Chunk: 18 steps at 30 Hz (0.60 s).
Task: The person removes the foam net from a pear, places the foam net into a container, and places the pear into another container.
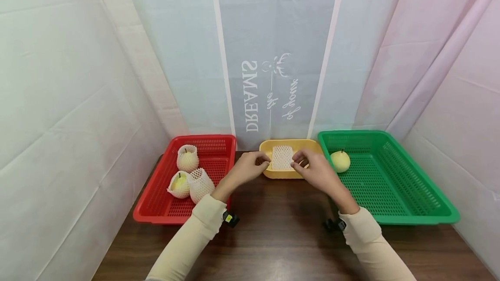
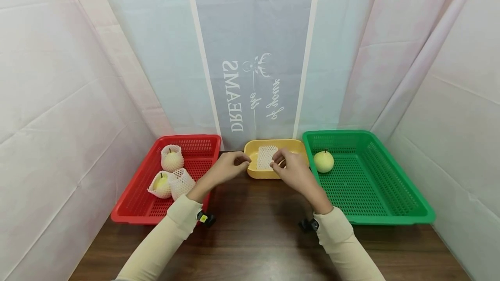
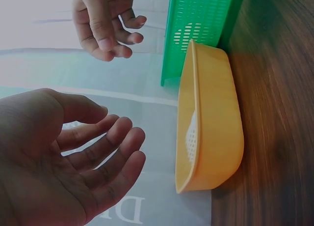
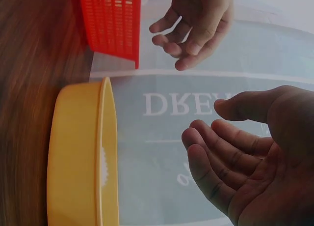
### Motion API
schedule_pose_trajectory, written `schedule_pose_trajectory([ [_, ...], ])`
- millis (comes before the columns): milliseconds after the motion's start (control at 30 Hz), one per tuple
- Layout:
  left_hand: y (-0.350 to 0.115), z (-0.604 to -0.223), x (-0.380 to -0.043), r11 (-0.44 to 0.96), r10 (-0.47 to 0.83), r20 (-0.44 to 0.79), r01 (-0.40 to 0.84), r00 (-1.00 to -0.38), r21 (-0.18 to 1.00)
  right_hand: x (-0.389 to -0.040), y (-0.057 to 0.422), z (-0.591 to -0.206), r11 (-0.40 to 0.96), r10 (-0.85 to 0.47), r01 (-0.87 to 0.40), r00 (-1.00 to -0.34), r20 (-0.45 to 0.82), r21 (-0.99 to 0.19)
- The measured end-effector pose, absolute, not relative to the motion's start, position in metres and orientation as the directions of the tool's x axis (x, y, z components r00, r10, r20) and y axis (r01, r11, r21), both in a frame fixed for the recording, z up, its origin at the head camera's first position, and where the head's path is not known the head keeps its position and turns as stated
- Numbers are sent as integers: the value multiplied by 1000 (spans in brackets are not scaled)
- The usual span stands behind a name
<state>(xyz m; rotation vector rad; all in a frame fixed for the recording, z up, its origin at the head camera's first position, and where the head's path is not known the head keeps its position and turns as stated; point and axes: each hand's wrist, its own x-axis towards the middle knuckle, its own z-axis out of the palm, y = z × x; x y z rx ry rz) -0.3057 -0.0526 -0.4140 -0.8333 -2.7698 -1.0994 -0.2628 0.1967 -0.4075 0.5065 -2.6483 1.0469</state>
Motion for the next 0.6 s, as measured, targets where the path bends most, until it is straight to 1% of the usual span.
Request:
schedule_pose_trajectory([
  [200,-58,-414,-299,605,451,213,472,-867,641,-260,185,-413,644,-249,-428,-901,356,-634],
  [600,-68,-415,-284,601,447,209,465,-870,649,-257,162,-424,612,-257,-407,-913,315,-678],
])
